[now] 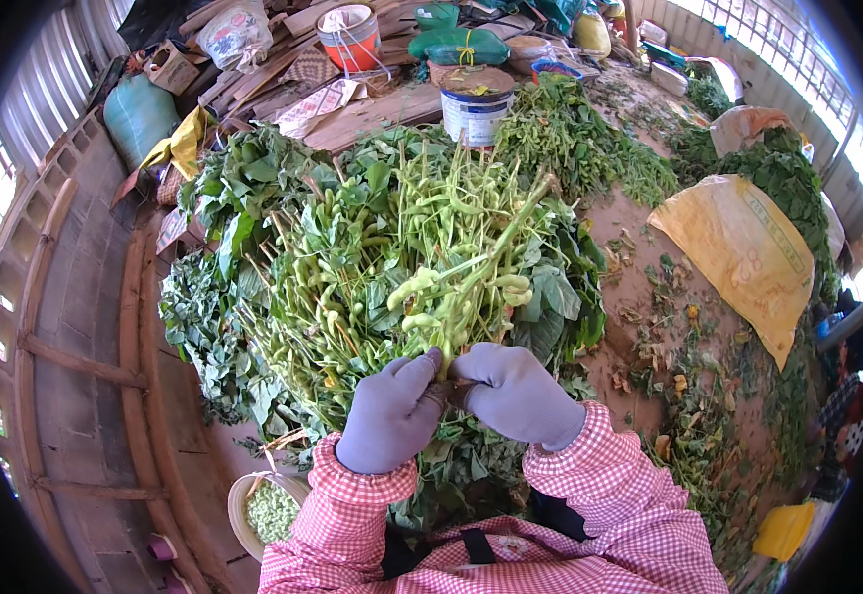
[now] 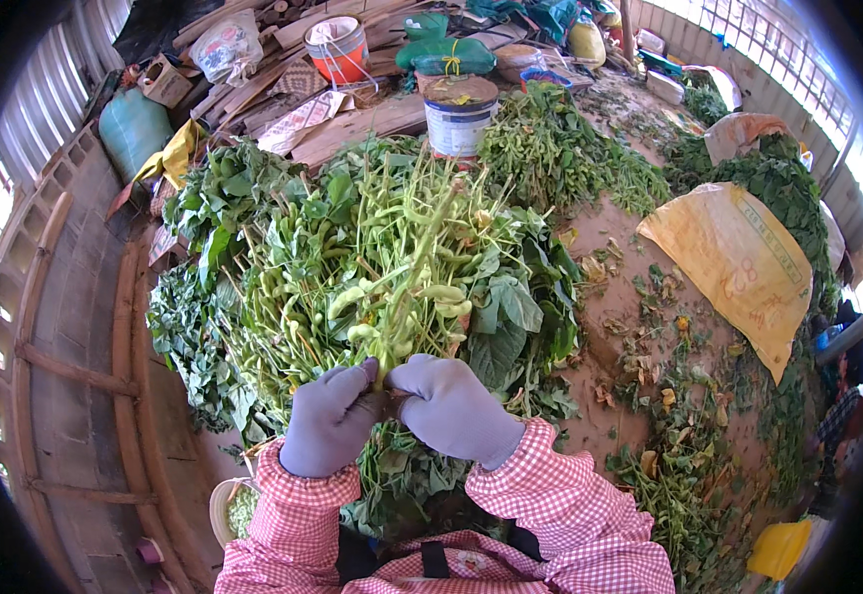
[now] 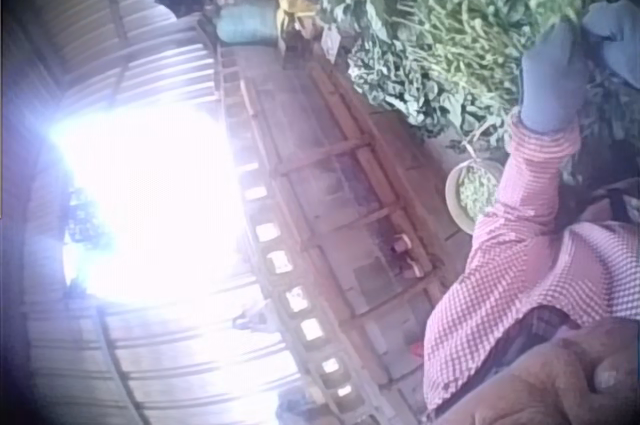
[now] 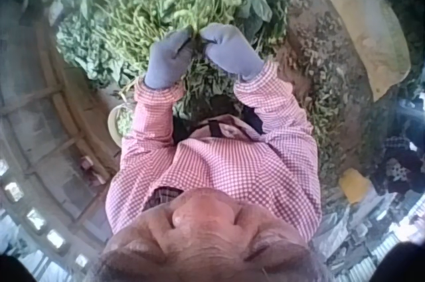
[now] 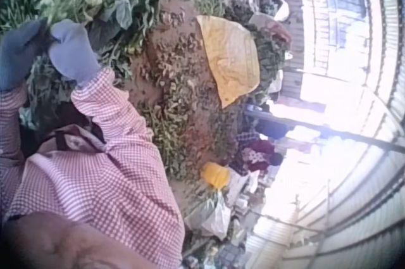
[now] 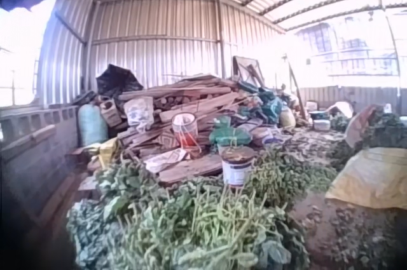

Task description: The person sits and shells green vegetables by hand, removing pods from stems and placing the shelled contents into a white bowl. The person handles the vegetables one at a time, separating the edible parts from the stems.

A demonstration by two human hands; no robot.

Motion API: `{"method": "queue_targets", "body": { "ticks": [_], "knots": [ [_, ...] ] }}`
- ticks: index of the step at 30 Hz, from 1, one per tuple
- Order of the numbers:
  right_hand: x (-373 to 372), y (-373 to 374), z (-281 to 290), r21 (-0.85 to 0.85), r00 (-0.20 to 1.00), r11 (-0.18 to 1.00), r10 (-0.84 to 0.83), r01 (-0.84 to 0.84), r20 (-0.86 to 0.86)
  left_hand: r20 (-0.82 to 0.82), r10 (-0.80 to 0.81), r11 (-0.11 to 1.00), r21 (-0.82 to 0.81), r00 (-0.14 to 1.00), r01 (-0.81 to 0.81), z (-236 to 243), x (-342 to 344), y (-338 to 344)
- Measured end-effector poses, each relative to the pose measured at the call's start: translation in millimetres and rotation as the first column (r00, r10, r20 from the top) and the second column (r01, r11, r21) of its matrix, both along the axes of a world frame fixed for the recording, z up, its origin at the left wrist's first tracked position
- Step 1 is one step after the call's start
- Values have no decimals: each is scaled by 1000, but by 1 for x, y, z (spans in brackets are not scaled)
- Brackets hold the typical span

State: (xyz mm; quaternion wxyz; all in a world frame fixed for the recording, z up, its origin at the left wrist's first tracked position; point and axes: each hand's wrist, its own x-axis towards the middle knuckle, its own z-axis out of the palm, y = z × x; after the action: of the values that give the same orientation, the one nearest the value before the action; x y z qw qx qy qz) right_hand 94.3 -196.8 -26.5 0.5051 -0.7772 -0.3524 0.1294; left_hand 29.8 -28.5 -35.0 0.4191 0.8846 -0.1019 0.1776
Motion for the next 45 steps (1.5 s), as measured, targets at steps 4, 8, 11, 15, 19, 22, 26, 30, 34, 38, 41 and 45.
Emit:
{"method": "queue_targets", "body": {
  "ticks": [4, 8, 11, 15, 19, 22, 26, 30, 34, 38, 41, 45],
  "knots": [
    [-7, 6, -2, 24, 945, 998, -41, 51, -324, -440, -55, 798, -559, 896, -225, 9, -5, -7],
    [2, -4, 25, -37, 827, 999, -17, -4, -562, -326, -101, 876, -476, 940, -71, -9, -6, 5],
    [0, 2, 18, -42, 784, 999, -7, -25, -621, -37, -12, 1000, -22, 999, 11, -2, -1, 9],
    [-2, -1, 16, -11, 789, 1000, -18, 15, -614, -27, 24, 958, 286, 999, -15, 2, -3, 6],
    [-4, 1, 12, -9, 925, 1000, 6, -10, -381, -64, 25, 953, 304, 998, -4, 7, -8, 4],
    [-2, 1, 0, 39, 998, 997, 67, -68, 22, -109, -51, 999, 4, 993, 52, -3, -8, 11],
    [-5, 1, 6, 51, 997, 998, 49, -46, -56, -478, -251, 724, -670, 842, -165, 6, -6, 14],
    [-2, 2, 0, 25, 996, 997, 68, -70, 64, -561, -267, 676, -688, 784, -263, 18, -2, 8],
    [-5, 5, -2, 51, 999, 997, 51, -51, -5, -541, -199, 691, -669, 817, -274, 14, 1, 2],
    [-4, 3, 6, 46, 997, 996, 78, -78, -3, -514, -242, 545, -774, 823, -323, 7, 4, 5],
    [3, -15, 15, 48, 987, 990, 140, -136, -83, -517, -220, 464, -802, 827, -377, 7, 4, 6],
    [10, -13, 9, 95, 944, 975, -169, 203, -283, -530, -256, 367, -827, 808, -426, 7, 7, 8]
  ]
}}
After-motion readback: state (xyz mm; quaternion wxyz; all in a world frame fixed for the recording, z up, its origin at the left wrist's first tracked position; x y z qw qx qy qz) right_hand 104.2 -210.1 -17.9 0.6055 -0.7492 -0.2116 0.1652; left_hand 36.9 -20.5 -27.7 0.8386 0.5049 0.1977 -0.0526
